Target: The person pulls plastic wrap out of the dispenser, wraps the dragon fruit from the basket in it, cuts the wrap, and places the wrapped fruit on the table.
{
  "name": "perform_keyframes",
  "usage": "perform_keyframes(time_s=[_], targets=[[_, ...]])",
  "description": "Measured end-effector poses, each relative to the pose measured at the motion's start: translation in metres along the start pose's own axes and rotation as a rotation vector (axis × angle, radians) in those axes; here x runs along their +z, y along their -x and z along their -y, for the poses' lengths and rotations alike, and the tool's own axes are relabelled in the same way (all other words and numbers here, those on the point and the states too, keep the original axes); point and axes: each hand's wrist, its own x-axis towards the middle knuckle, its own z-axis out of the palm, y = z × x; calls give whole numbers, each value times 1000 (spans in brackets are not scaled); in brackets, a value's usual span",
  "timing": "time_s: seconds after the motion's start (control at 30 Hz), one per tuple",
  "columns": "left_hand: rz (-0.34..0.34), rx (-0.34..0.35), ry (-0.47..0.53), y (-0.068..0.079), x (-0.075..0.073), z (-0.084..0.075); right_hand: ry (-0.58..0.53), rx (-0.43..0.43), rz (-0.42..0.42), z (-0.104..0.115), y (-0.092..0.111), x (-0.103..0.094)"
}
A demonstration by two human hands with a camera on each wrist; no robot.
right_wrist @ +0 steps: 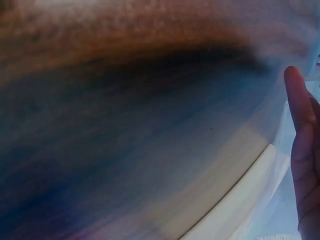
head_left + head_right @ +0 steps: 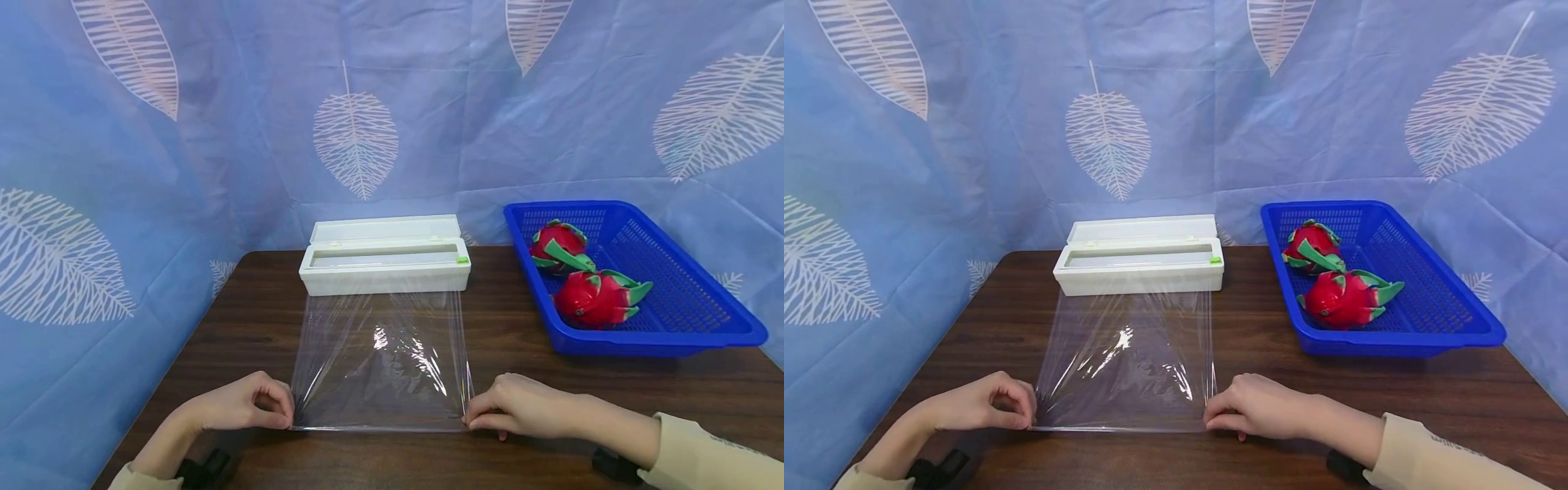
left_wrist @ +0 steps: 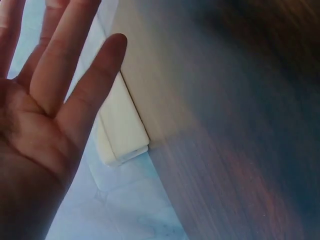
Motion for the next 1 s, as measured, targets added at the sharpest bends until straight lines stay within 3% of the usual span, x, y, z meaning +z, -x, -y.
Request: perform_keyframes(time_s=[0.2, 0.33, 0.73, 0.87, 1.0], targets=[[7, -39, -86, 0, 5, 3, 173, -119, -28, 0, 3, 5], [-4, -76, -111, 1, 11, 6, 230, -135, -32, -1, 5, 9], [-32, -182, -201, 0, 16, 4, 174, -38, 13, 4, 12, 13], [-5, -171, -206, -2, 12, 1, 197, -78, 9, 5, 14, 12], [18, -142, -209, -3, 9, 0, 187, -60, 11, 5, 16, 10]])
